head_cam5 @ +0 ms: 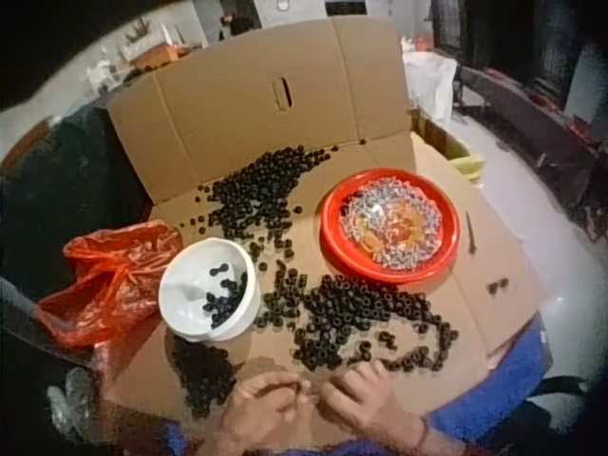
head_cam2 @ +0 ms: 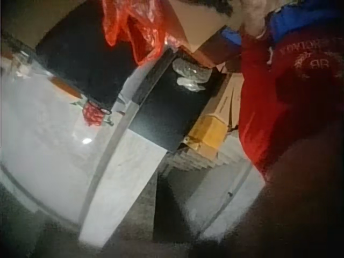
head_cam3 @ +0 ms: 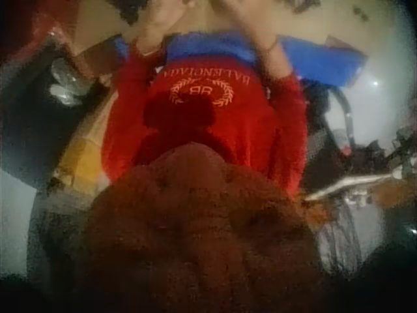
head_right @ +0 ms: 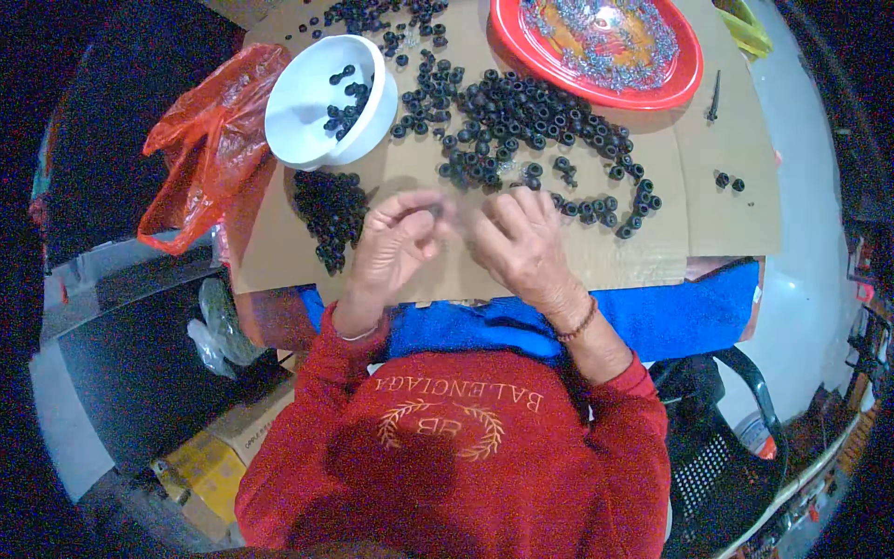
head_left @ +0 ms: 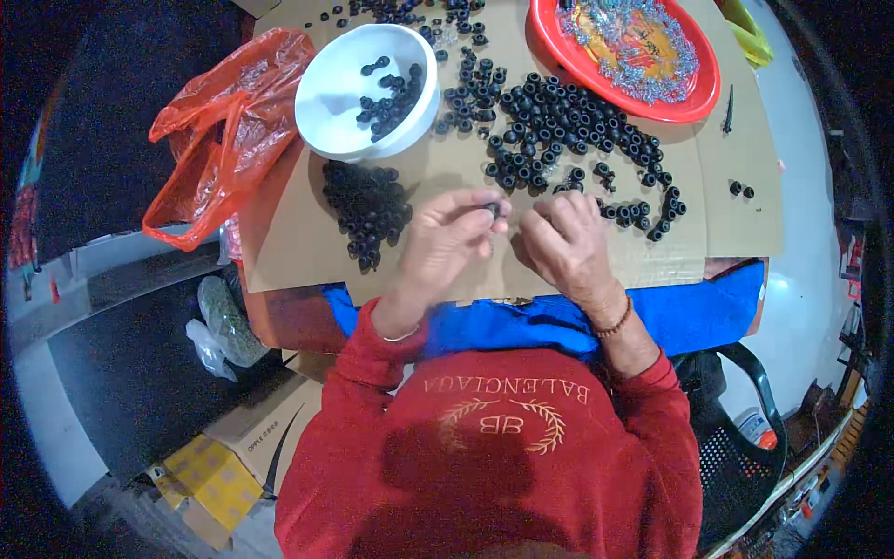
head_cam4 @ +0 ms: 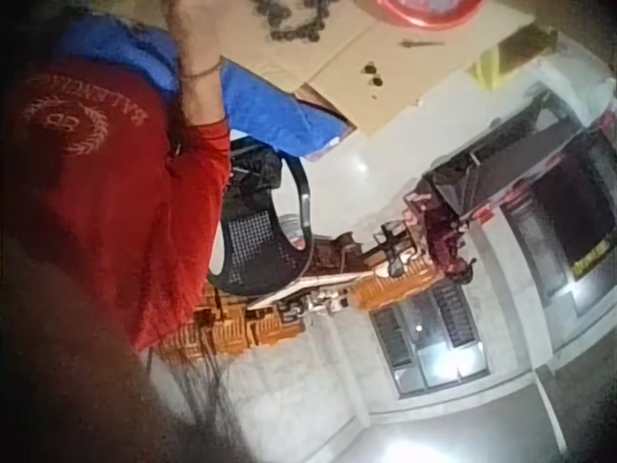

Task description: The person assembles small components by inserting small metal parts into black rubber pieces one by one by hand.

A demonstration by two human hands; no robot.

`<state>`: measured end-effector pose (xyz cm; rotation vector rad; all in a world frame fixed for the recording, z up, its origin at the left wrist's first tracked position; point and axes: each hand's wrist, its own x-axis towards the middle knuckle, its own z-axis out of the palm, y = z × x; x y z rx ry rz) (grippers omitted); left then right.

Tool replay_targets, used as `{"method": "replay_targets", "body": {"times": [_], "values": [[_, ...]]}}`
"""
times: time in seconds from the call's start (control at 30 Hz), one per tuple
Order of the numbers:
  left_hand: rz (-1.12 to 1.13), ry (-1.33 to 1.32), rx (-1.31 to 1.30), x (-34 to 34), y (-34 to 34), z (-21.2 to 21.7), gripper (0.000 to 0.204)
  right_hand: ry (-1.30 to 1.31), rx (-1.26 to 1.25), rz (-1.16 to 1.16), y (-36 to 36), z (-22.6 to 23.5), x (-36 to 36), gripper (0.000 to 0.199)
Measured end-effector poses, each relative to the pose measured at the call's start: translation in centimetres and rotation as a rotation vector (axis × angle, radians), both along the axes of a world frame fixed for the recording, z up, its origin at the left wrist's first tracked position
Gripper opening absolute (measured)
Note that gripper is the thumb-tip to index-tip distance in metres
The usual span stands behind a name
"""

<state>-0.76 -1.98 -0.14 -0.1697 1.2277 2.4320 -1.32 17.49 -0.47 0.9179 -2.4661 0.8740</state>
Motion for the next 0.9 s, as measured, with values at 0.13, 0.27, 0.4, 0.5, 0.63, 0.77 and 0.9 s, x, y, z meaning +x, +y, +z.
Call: {"method": "replay_targets", "body": {"times": [0.13, 0.27, 0.4, 0.5, 0.63, 0.77, 0.9], "values": [[0.046, -0.041, 0.222, -0.2, -0.8, -0.9, 0.024, 0.000, 0.109, 0.015, -0.3, -0.1, 0.0, 0.025], [0.078, -0.010, 0.285, -1.0, -1.7, -1.3, 0.023, 0.009, 0.127, -0.002, -0.5, 0.0, -0.1, 0.024], [0.111, -0.023, 0.331, -1.2, -1.9, -1.3, 0.025, 0.022, 0.103, -0.032, -0.5, 0.1, -0.1, 0.023], [0.144, 0.001, 0.317, -1.1, -2.3, -1.3, 0.026, -0.007, 0.098, -0.026, -1.0, 1.1, 0.0, 0.025], [0.162, 0.046, 0.280, -1.2, -2.2, -1.5, 0.024, -0.028, 0.145, 0.013, -1.3, 1.8, 0.7, 0.027], [0.148, 0.030, 0.299, -0.8, -1.9, -0.9, 0.022, -0.077, 0.200, 0.124, -2.7, 1.8, 1.6, 0.028], [0.106, 0.016, 0.341, -0.5, -1.7, -1.3, 0.024, -0.093, 0.161, 0.098, -3.1, 0.6, 2.1, 0.025]]}}
